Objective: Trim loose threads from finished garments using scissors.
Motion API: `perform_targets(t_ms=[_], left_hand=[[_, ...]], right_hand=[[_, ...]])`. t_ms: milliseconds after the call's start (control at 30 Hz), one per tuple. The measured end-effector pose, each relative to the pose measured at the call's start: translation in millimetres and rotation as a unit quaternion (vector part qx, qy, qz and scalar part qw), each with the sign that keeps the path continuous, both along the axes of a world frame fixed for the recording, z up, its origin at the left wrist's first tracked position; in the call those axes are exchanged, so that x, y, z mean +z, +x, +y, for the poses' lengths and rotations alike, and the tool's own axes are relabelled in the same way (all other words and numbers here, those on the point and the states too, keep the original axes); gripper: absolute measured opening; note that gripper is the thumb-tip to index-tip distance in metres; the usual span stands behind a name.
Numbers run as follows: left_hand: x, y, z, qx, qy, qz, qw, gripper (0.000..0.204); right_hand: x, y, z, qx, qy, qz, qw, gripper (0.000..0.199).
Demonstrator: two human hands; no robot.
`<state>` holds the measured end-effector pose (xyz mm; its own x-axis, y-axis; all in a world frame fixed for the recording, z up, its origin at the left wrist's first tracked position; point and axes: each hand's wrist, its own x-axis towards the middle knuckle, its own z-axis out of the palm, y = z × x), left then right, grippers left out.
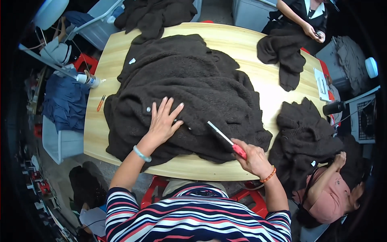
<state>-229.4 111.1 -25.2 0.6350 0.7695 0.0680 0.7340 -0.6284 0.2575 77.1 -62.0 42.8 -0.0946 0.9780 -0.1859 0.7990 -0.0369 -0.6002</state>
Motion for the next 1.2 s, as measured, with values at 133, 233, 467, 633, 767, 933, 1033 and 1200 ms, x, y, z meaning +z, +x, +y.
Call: perform_targets(t_ms=[133,233,467,633,767,933,1033,1200], left_hand=[[-19,9,24,-0.015,0.026,-0.027,0.999,0.059],[-27,12,34,-0.011,0.003,-0.015,1.0,0.057],[-22,-5,45,-0.039,-0.054,-0.131,0.989,0.046],[11,-41,21,0.233,-0.24,-0.512,0.791,0.05],[16,-45,26,0.293,-0.466,-0.627,0.551,0.071],[-23,-33,70,0.301,-0.519,-0.683,0.417,0.015],[-32,-26,78,0.292,-0.531,-0.645,0.466,0.015],[-34,-3,70,0.303,-0.288,-0.508,0.753,0.019]], right_hand=[[7,-28,9,0.044,-0.045,-0.04,0.997,0.045],[8,-44,25,0.046,-0.037,-0.073,0.996,0.042],[2,-91,90,0.045,0.032,0.006,0.998,0.033],[-25,-72,79,-0.048,0.026,0.056,0.997,0.033],[-52,-57,80,-0.105,0.036,0.035,0.993,0.034],[-67,-38,103,-0.158,0.044,0.011,0.986,0.039],[-64,-29,102,-0.159,0.038,0.011,0.986,0.038],[-37,-35,84,-0.105,0.074,0.035,0.991,0.035]])
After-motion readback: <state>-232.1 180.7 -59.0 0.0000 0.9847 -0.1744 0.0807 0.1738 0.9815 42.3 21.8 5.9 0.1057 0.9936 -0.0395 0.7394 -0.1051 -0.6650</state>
